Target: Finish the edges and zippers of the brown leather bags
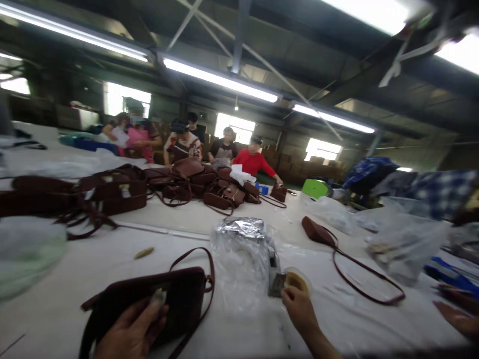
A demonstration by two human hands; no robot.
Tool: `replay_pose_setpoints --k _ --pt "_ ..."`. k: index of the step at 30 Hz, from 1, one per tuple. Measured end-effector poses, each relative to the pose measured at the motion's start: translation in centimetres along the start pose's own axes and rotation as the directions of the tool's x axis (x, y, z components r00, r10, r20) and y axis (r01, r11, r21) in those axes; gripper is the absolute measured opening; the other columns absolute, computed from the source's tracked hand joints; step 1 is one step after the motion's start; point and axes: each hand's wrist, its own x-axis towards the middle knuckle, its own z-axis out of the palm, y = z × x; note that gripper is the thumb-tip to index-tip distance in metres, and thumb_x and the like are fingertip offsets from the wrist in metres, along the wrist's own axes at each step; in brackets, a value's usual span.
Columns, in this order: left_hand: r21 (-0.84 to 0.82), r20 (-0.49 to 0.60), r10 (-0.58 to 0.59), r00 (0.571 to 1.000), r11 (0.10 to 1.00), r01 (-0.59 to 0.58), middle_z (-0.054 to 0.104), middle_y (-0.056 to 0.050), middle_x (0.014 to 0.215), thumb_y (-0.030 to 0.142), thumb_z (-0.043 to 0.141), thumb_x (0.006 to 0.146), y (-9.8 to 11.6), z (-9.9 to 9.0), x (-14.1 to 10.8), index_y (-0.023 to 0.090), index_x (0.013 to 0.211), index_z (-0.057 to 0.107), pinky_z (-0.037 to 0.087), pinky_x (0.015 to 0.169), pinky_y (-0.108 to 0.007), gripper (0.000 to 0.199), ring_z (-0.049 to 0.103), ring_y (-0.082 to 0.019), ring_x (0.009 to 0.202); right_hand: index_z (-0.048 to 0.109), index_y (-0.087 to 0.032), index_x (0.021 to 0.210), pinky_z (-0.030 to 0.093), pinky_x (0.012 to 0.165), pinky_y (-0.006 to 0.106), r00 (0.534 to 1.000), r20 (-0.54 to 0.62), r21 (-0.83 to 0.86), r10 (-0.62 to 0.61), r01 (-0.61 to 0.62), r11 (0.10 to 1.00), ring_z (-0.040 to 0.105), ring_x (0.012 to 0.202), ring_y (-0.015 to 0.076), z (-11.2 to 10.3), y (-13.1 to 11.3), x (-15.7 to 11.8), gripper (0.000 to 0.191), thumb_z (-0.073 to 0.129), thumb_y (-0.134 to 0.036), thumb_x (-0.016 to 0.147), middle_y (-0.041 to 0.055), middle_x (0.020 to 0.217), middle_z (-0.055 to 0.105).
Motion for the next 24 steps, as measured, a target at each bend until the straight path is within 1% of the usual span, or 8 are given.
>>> replay_pose_setpoints --k 2,5,9,12,15,17,20,24 --pt "-0.017 -0.010 0.035 0.999 0.999 -0.035 0.069 -0.002 0.083 0.009 0.077 0.066 0.1 0.4 -0.7 0.015 0.081 0.069 0.058 0.059 -0.020 0.019 0.067 -0.013 0.070 0.071 -0.019 0.076 0.045 0.071 0.032 0.987 0.049 0.140 -0.150 0.142 0.980 0.062 0.072 0.0223 -0.2 -2.7 -1.5 0.027 0.056 -0.041 0.083 0.0057 0.070 0.068" --pt "-0.024 -0.026 0.080 0.996 0.996 -0.080 0.067 -0.001 0.081 0.012 0.079 0.066 0.2 1.0 -1.6 0.014 0.081 0.068 0.056 0.058 -0.018 0.019 0.066 -0.012 0.069 0.069 -0.019 0.073 0.046 0.066 0.028 0.933 0.180 0.372 -0.312 0.229 0.899 0.061 0.067 0.0187 0.2 -9.2 -3.8 0.028 0.058 -0.042 0.086 0.0034 0.067 0.065" --pt "-0.009 -0.014 0.090 0.996 0.996 -0.090 0.067 -0.001 0.081 0.020 0.084 0.062 0.1 0.9 -2.2 0.014 0.081 0.068 0.056 0.059 -0.020 0.026 0.065 -0.012 0.069 0.069 -0.017 0.067 0.046 0.064 0.024 0.799 0.299 0.575 -0.522 0.286 0.766 0.060 0.063 0.0146 2.8 -18.3 -6.5 0.024 0.061 -0.031 0.086 0.0019 0.066 0.066" --pt "0.016 0.015 0.105 0.994 0.994 -0.105 0.068 -0.002 0.084 0.029 0.087 0.058 0.1 0.3 -2.5 0.015 0.083 0.068 0.057 0.061 -0.021 0.035 0.066 -0.014 0.073 0.073 -0.017 0.075 0.048 0.063 0.023 0.731 0.319 0.656 -0.603 0.289 0.697 0.063 0.065 0.0138 5.3 -23.0 -7.7 0.017 0.063 -0.027 0.084 0.0018 0.069 0.070" --pt "0.018 0.042 0.095 0.995 0.995 -0.096 0.070 -0.003 0.083 0.034 0.088 0.056 0.1 -0.4 -2.7 0.014 0.084 0.068 0.057 0.065 -0.024 0.039 0.067 -0.016 0.075 0.075 -0.018 0.080 0.047 0.062 0.021 0.685 0.341 0.638 -0.644 0.334 0.694 0.065 0.067 0.0134 7.1 -25.6 -8.2 0.014 0.064 -0.025 0.083 0.0017 0.074 0.072" --pt "0.010 0.057 0.083 0.995 0.996 -0.084 0.071 -0.003 0.079 0.035 0.088 0.055 0.0 -0.8 -2.7 0.014 0.084 0.069 0.057 0.067 -0.026 0.041 0.067 -0.017 0.073 0.076 -0.019 0.081 0.047 0.061 0.020 0.674 0.362 0.592 -0.644 0.368 0.717 0.066 0.067 0.0133 7.7 -26.5 -8.3 0.014 0.064 -0.025 0.083 0.0016 0.074 0.073" --pt "0.020 0.061 0.080 0.995 0.996 -0.082 0.071 -0.003 0.076 0.037 0.087 0.057 -0.3 -1.1 -2.5 0.014 0.087 0.069 0.057 0.069 -0.027 0.042 0.068 -0.017 0.071 0.076 -0.020 0.081 0.046 0.061 0.020 0.678 0.391 0.494 -0.623 0.417 0.763 0.067 0.068 0.0133 8.1 -26.9 -8.2 0.014 0.063 -0.026 0.083 0.0010 0.074 0.074" --pt "0.045 0.092 0.099 0.991 0.994 -0.103 0.071 -0.003 0.077 0.038 0.084 0.063 -0.4 -1.2 -2.2 0.014 0.089 0.068 0.057 0.071 -0.026 0.039 0.067 -0.016 0.072 0.075 -0.022 0.079 0.045 0.060 0.021 0.707 0.394 0.373 -0.587 0.461 0.805 0.066 0.068 0.0136 8.3 -26.7 -8.0 0.015 0.062 -0.028 0.083 0.0005 0.074 0.074"
